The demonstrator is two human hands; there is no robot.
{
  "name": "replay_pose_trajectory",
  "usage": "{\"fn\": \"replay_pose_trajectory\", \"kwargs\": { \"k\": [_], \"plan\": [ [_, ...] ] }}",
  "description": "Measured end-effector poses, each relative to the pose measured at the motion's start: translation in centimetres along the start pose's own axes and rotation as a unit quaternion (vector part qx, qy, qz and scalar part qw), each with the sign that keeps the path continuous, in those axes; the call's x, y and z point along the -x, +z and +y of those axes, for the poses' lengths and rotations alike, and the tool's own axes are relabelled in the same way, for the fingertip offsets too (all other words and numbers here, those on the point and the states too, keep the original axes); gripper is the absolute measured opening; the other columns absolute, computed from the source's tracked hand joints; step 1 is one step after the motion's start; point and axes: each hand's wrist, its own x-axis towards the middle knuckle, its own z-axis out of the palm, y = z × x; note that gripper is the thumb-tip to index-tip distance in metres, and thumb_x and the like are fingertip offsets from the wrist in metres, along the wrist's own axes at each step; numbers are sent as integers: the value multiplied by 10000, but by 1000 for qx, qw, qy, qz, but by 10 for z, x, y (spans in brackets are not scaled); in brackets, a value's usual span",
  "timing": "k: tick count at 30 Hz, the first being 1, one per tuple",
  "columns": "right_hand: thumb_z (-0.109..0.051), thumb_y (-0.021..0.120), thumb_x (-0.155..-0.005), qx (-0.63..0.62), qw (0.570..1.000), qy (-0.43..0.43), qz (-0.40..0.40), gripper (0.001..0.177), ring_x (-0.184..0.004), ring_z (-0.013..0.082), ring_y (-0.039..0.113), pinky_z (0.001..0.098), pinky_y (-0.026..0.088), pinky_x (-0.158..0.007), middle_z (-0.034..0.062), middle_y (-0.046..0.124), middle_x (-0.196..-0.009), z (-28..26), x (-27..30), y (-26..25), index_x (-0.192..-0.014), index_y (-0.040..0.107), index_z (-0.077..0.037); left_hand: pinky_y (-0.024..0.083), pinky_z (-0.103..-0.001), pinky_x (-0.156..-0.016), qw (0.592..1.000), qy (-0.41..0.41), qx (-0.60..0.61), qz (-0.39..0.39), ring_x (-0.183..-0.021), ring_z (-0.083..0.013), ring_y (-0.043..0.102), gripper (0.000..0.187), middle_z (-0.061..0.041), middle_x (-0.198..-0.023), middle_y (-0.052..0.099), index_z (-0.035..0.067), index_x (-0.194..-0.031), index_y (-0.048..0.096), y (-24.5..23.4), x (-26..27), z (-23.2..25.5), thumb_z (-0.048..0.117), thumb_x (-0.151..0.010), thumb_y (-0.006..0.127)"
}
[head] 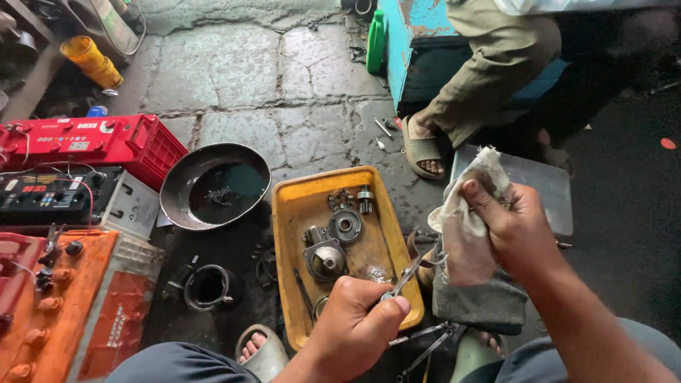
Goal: Cleaning and inspecting small mechanical components with a cloth and a screwdriver.
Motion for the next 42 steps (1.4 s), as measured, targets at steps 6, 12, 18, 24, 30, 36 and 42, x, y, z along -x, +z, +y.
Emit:
{"fn": "replay_pose_trajectory", "kwargs": {
  "k": [6,12,18,24,30,36,42],
  "plan": [
    [-311,665,-974,-115,993,14,29,273,-726,148,697,309,565,-621,77,715,-843,5,-5,-1,-1001,690,-41,398,-288,-521,956,-31,290,-24,-546,-99,503,314,-35,-600,591,-17,-690,628,7,2,-36,134,-962,588],
    [-305,670,-965,-120,992,26,9,279,-716,165,698,326,577,-610,98,715,-848,3,-3,0,-1017,699,-33,372,-279,-501,938,-37,338,-64,-503,-127,482,418,-86,-566,554,-23,-614,569,-3,1,-29,169,-982,517],
    [-205,672,-902,-122,978,-32,-168,276,-801,145,724,303,603,-717,89,768,-912,5,14,17,-1085,719,-3,336,-322,-428,869,-108,474,-96,-436,-177,391,450,-128,-541,442,-18,-561,460,-3,-1,-29,225,-933,530],
    [-191,647,-965,-105,955,-111,-254,242,-779,118,689,289,575,-696,57,741,-851,29,22,23,-985,718,40,335,-340,-438,830,-105,524,-159,-440,-187,368,500,-132,-543,403,-10,-570,405,-3,1,-28,319,-932,507],
    [-210,553,-1024,21,957,-245,-154,300,-621,70,629,260,520,-571,-7,676,-713,19,28,30,-815,654,-20,418,-353,-542,847,-69,493,-185,-543,-251,487,447,-154,-615,499,-36,-652,524,3,-2,-36,283,-964,513],
    [-230,606,-990,10,979,-96,-179,308,-604,80,581,272,486,-536,28,681,-662,29,29,34,-816,711,2,532,-263,-574,988,-67,138,-13,-624,-118,629,277,-50,-740,674,-46,-1105,673,17,-6,-11,134,-913,586],
    [-274,603,-986,-173,973,110,-102,314,-631,121,644,282,523,-570,64,724,-764,10,29,38,-908,733,1,451,-239,-519,960,-75,268,-41,-557,-113,535,281,-42,-686,587,-56,-1167,661,18,-4,-15,183,-1100,529]
  ]
}}
